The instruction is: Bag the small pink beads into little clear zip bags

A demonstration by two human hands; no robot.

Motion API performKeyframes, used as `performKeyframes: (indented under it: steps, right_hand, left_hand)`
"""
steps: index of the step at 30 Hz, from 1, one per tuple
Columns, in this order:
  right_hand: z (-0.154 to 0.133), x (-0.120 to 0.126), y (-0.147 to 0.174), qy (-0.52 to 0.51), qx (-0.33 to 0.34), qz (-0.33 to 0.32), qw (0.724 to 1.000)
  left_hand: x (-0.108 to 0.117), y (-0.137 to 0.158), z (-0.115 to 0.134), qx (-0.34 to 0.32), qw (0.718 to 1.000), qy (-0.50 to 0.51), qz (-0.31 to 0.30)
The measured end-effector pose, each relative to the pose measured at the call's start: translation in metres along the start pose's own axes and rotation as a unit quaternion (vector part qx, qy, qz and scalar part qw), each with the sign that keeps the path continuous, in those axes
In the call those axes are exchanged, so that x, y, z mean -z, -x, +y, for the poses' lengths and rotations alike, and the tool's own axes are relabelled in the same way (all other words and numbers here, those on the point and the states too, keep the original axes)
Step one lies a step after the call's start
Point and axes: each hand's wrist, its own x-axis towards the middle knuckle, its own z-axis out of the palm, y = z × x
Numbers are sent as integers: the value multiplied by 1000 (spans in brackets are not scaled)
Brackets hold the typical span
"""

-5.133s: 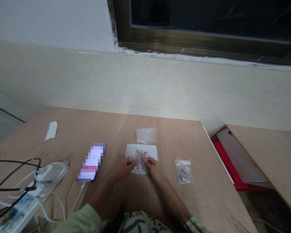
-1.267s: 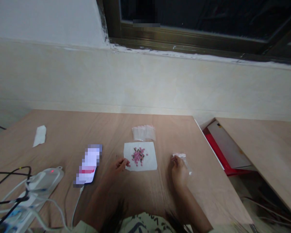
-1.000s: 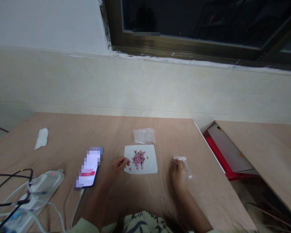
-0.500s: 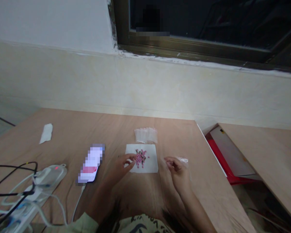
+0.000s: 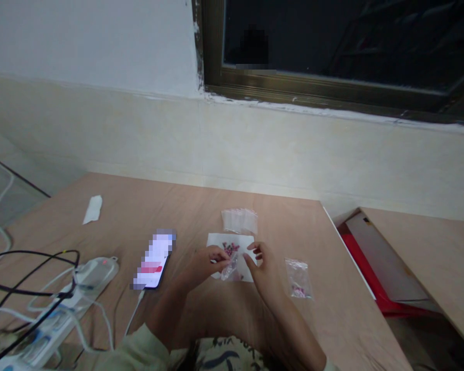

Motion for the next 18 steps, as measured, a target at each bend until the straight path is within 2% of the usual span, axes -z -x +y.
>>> performKeyframes:
  steps: [2,5,7,13,18]
  right_hand:
    - [-4,-1,3,27,13,-20,999]
    - [-6,-4,8,17,21,-133,991]
    - [-5,-7,11,13,18,-175,984]
    - [-2,-7,13,-3,16,-222,975]
    - [-6,-7,13,-15,-6,-211,977]
  left_hand:
    - [-2,-2,2,13,1000,1,1]
    - [-7,-2,2,22,999,19,-21]
    - [-11,0,-1,25,999,31,-28]
    - [-15,9,-7,34,997,60,-43]
    - [-10,11,0,5,999,39,-31]
